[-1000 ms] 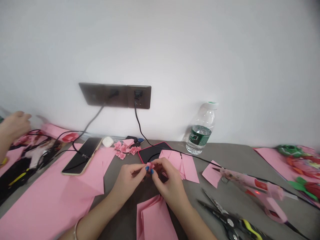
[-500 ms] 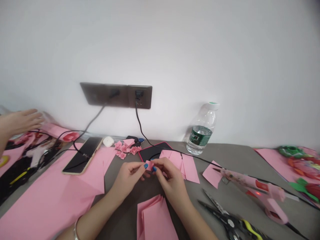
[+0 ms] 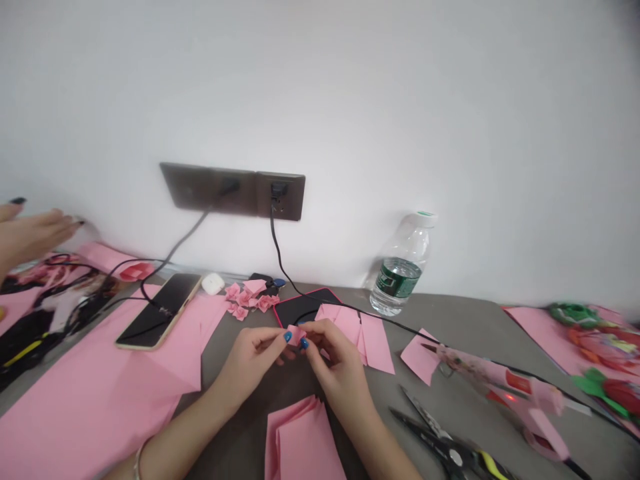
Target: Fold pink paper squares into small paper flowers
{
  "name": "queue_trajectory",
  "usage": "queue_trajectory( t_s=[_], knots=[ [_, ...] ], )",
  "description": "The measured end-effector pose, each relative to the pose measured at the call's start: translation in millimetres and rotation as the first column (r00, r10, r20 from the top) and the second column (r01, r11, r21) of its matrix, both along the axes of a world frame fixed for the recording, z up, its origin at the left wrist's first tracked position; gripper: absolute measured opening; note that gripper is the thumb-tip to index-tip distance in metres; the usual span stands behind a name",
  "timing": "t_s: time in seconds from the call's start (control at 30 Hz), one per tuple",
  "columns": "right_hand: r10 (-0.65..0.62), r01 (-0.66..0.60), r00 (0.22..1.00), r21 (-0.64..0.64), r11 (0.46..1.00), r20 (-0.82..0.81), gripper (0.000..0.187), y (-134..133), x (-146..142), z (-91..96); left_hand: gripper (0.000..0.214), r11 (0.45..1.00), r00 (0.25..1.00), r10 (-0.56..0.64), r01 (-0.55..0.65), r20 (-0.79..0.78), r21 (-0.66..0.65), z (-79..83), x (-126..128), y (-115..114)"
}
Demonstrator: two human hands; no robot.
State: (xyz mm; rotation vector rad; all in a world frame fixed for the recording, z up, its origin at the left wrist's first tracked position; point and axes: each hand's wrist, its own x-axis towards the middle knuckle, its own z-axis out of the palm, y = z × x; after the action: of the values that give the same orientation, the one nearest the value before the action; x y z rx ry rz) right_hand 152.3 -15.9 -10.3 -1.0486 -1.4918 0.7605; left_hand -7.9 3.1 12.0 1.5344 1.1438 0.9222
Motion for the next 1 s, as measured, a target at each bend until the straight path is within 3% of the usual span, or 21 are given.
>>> queue_trajectory(
  t_s=[0.23, 0.53, 0.8, 1.0],
  knots=[
    [0.025, -0.025, 1.0, 0.018, 1.0, 0.004, 0.018, 0, 1, -1.4, 0.032, 1.0, 1.0, -0.005, 0.005, 0.02, -0.002, 0.3, 0, 1],
    [-0.061, 0.062, 0.997, -0.04, 0.997, 0.039, 0.018, 0, 1, -2.7, 0.03, 1.0, 1.0, -0.025, 0.025, 0.007, -0.007, -1.0, 0, -2],
    [-0.155, 0.124, 0.967, 0.158, 0.98, 0.203, 0.019, -2, 1, 4.8, 0.028, 0.993, 0.991, -0.084, 0.093, 0.104, -0.079, -3.2, 1, 0],
    [-0.16, 0.106, 0.955, 0.217, 0.97, 0.249, 0.019, -3, 4, 8.3, 0.028, 0.975, 0.976, -0.091, 0.128, 0.2, -0.18, -1.9, 3, 0]
  ],
)
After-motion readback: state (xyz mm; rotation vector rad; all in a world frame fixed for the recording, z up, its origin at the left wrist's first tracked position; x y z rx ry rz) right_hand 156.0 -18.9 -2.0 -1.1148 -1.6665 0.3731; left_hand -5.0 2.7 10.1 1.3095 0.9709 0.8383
